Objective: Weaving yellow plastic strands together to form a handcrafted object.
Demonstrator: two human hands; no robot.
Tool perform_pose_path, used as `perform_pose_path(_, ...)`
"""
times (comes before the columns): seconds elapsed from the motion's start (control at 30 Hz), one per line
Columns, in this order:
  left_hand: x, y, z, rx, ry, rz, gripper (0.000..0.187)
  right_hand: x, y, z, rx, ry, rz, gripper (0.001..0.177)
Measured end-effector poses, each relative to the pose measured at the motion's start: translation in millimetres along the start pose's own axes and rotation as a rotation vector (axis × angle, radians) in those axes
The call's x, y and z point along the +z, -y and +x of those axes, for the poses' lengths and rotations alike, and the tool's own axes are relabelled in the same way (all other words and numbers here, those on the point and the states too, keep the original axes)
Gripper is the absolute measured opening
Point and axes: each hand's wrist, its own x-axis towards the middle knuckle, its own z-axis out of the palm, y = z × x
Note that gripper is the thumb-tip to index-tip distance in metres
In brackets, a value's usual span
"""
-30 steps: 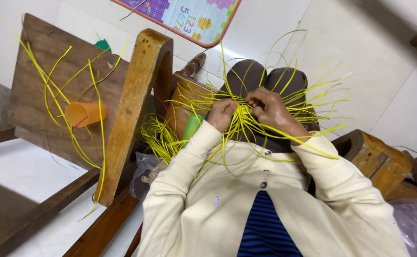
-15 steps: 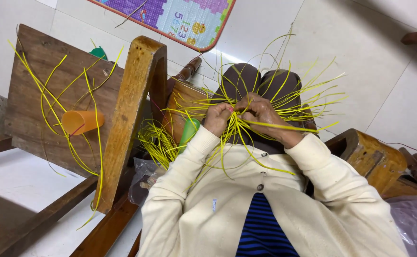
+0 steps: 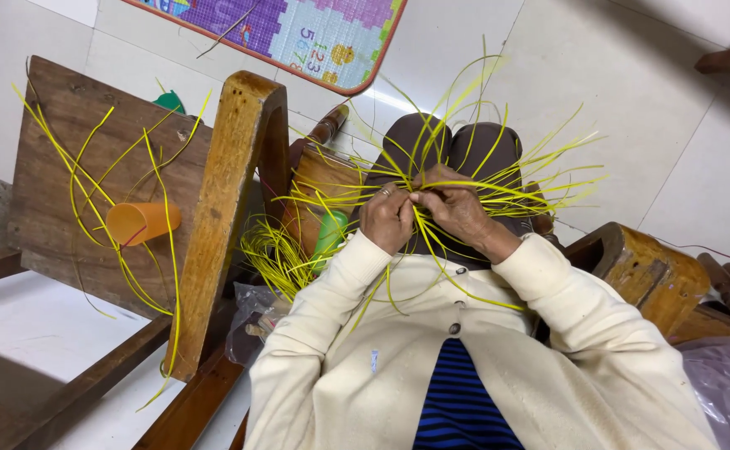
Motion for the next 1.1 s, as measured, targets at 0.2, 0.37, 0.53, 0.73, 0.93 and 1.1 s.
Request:
perform_pose_path(0.2,8,4,-2,0.094,-0.055,0.117,0.007,3,-11,-3,0.046,0.016,0.111,0.007)
perform_pose_path(0.37,8,11,1,-0.082,0.025,-0.210,0.007,-3,-1,5,-0.075,0.091,0.070,0.009)
perform_pose_path(0.53,23,36,-11,-0.329,0.077,-0.514,0.010,-20,31,12,-0.252,0.254,-0.047,0.020)
perform_pose_path(0.73,26,35,-12,-0.438,0.117,-0.562,0.012,-31,24,-11,-0.033,0.662,-0.056,0.020)
perform_pose_path(0.93,18,22,-4,-0.481,0.136,-0.537,0.011,-13,1,-25,0.307,0.329,0.015,0.006)
perform_pose_path(1.1,26,30,-12,-0.517,0.156,-0.563,0.012,-5,12,-23,0.511,0.203,-0.166,0.011)
